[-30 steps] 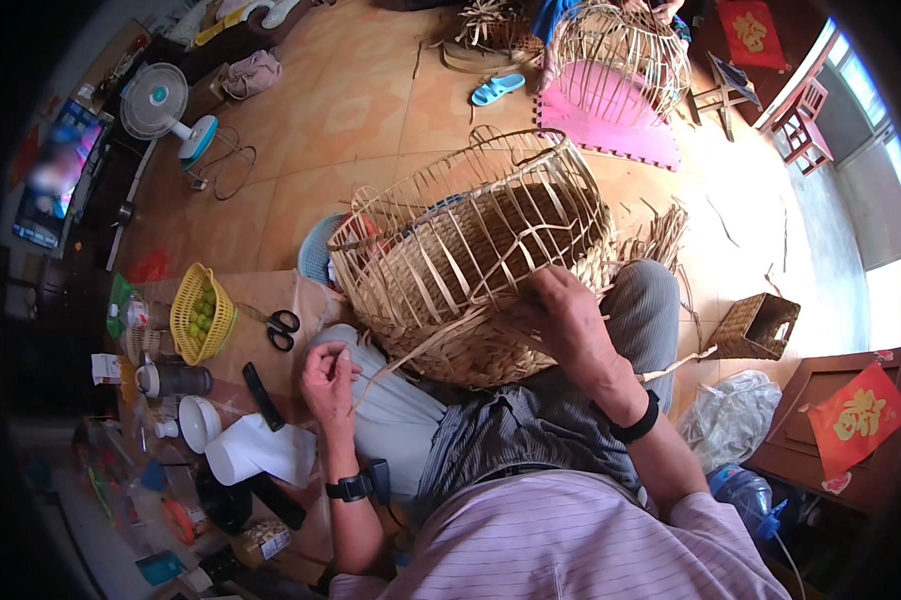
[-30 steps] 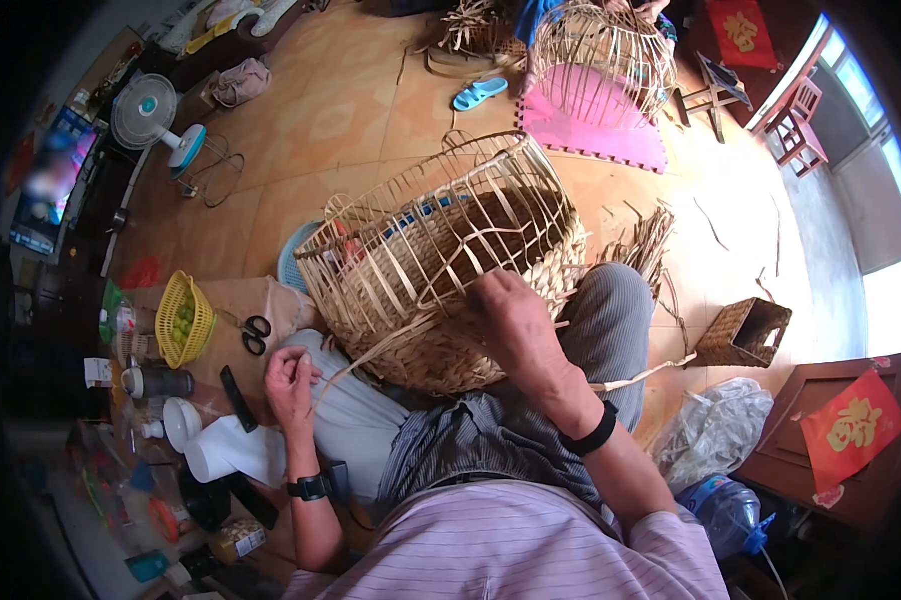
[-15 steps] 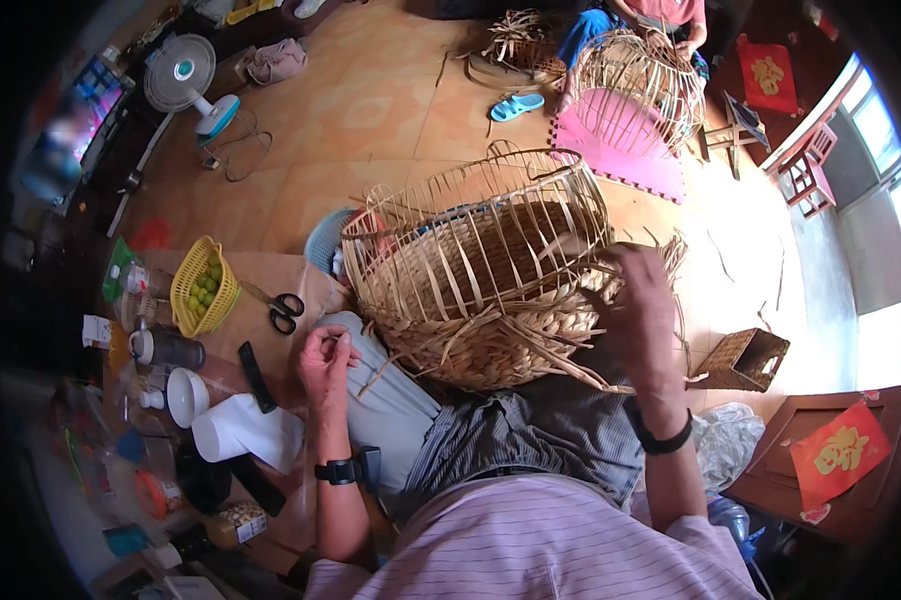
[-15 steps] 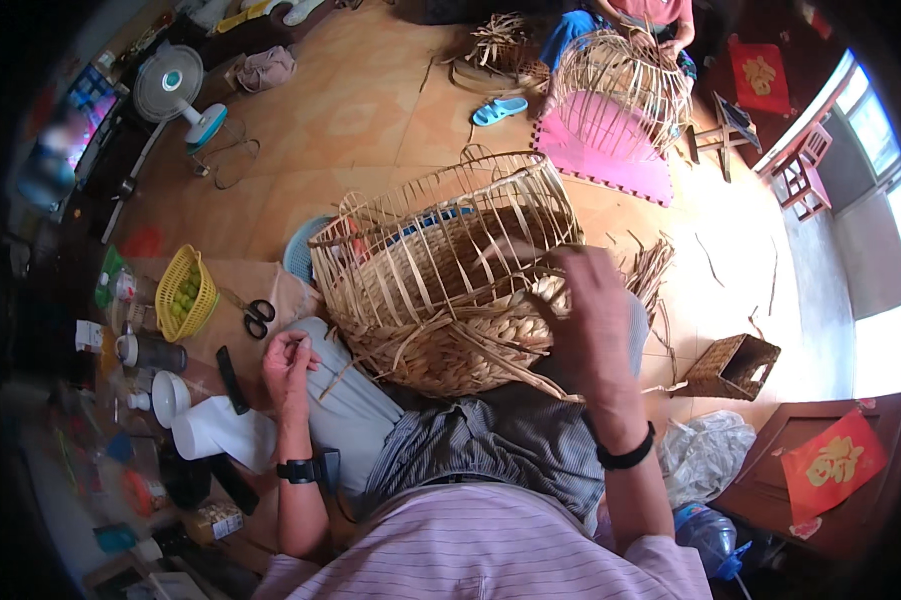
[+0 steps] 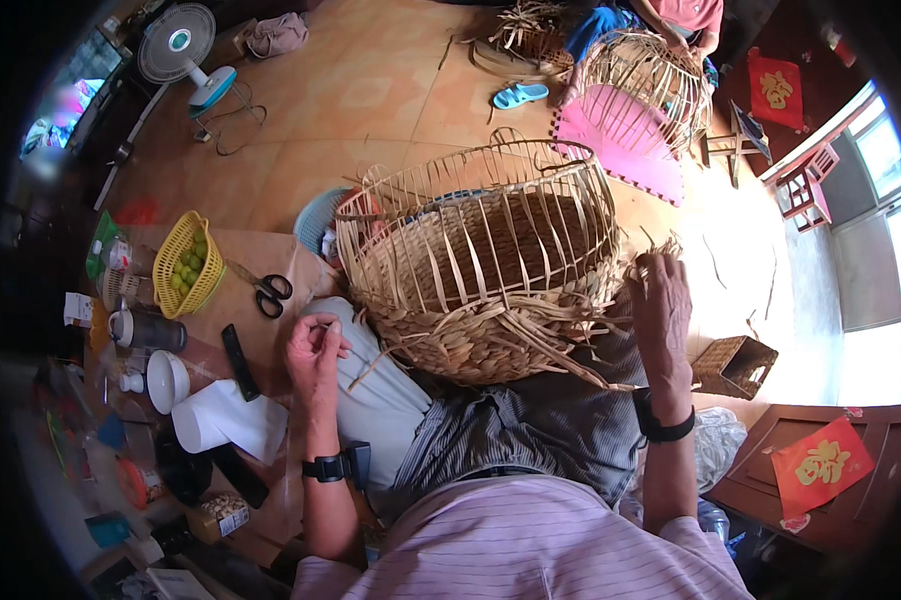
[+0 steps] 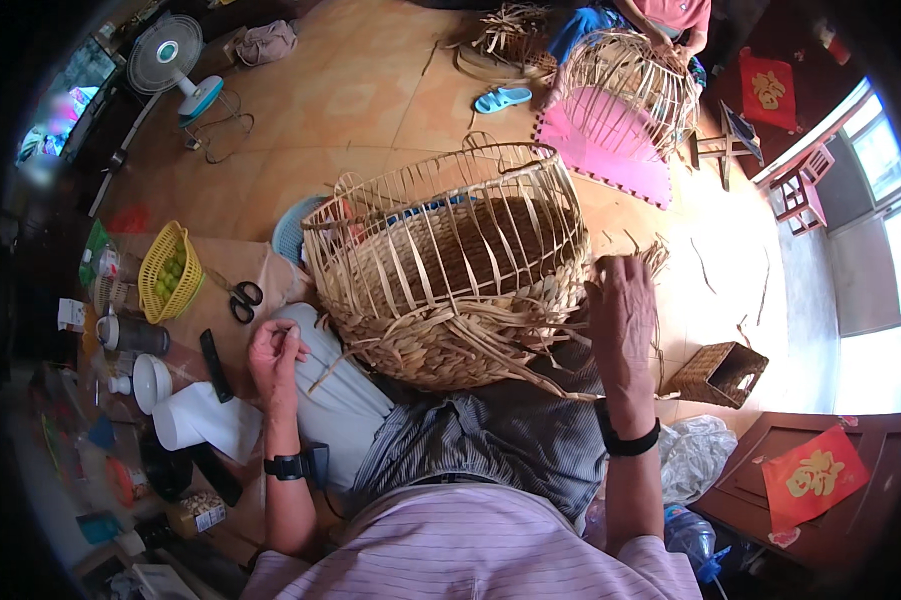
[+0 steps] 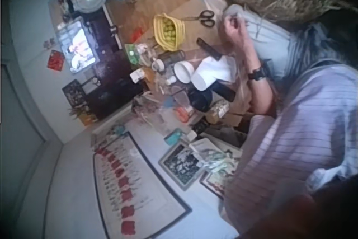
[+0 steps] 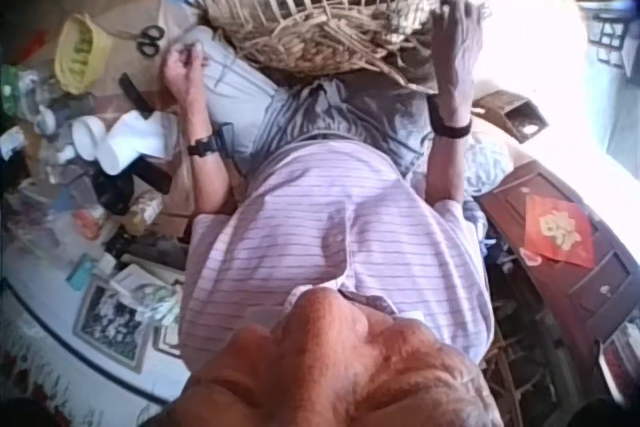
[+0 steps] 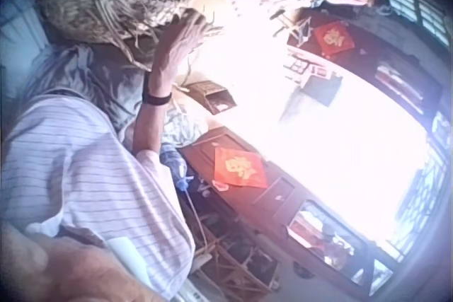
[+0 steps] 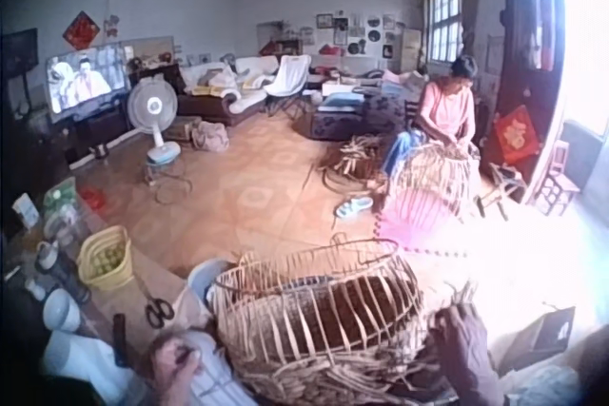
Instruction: Weaving a bamboo or wicker basket by hand.
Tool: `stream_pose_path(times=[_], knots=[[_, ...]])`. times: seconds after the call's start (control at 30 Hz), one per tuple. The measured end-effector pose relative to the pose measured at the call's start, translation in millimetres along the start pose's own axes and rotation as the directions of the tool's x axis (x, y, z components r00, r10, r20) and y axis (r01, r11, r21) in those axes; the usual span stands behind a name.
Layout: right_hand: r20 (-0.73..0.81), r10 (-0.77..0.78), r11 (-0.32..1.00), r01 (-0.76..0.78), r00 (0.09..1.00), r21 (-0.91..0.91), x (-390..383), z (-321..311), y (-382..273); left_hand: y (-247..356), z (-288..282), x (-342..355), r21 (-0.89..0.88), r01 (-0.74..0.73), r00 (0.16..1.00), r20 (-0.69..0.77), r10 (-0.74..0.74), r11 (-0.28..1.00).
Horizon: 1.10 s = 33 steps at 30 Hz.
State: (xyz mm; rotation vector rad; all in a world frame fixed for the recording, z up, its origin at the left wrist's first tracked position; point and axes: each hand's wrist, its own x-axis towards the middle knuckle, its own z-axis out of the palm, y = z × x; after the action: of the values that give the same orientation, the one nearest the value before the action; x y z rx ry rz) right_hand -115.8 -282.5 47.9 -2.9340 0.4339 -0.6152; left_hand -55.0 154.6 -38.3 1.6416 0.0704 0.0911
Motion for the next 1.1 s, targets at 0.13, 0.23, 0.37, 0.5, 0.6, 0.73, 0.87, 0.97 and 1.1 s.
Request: stream_pose_path(times=[0.13,0.23,0.37,0.5,0.6,0.73,0.87,0.97,1.1], knots=[[0.025,-0.05,0.978,0.044,0.998,0.204,-9,-3,-26,0,2,1,0.012,0.001,1.0,0.009,-0.002,1.0],[0.049,-0.356,0.906,0.332,0.933,0.262,-17,17,-63,0,4,1,0.011,-0.003,1.0,0.005,0.003,1.0],[0.084,-0.434,0.871,0.394,0.897,0.295,-15,30,-49,2,0,-2,0.015,0.021,1.0,0.021,-0.021,1.0],[0.031,0.057,0.996,-0.059,0.998,0.073,-13,20,19,3,-1,-4,0.008,0.002,1.0,-0.016,-0.002,1.0],[0.032,0.257,0.966,-0.255,0.966,-0.046,-19,4,46,-1,2,-2,0.014,-0.002,1.0,-0.012,0.002,1.0],[-0.232,0.059,0.993,-0.034,0.971,0.109,-23,-7,18,-4,4,3,0.035,0.012,1.0,0.018,-0.012,0.999],[-0.135,-0.242,0.932,0.269,0.961,0.244,-22,-9,-40,10,11,-2,0.239,0.074,0.995,0.051,-0.089,0.968],[0.036,-0.396,0.846,0.35,0.917,0.402,-24,6,-81,25,44,-21,0.31,-0.274,0.93,0.327,0.168,0.91],[0.081,-0.356,0.844,0.283,0.931,0.456,-27,17,-94,39,85,-40,0.496,-0.494,0.848,0.457,0.27,0.714]])
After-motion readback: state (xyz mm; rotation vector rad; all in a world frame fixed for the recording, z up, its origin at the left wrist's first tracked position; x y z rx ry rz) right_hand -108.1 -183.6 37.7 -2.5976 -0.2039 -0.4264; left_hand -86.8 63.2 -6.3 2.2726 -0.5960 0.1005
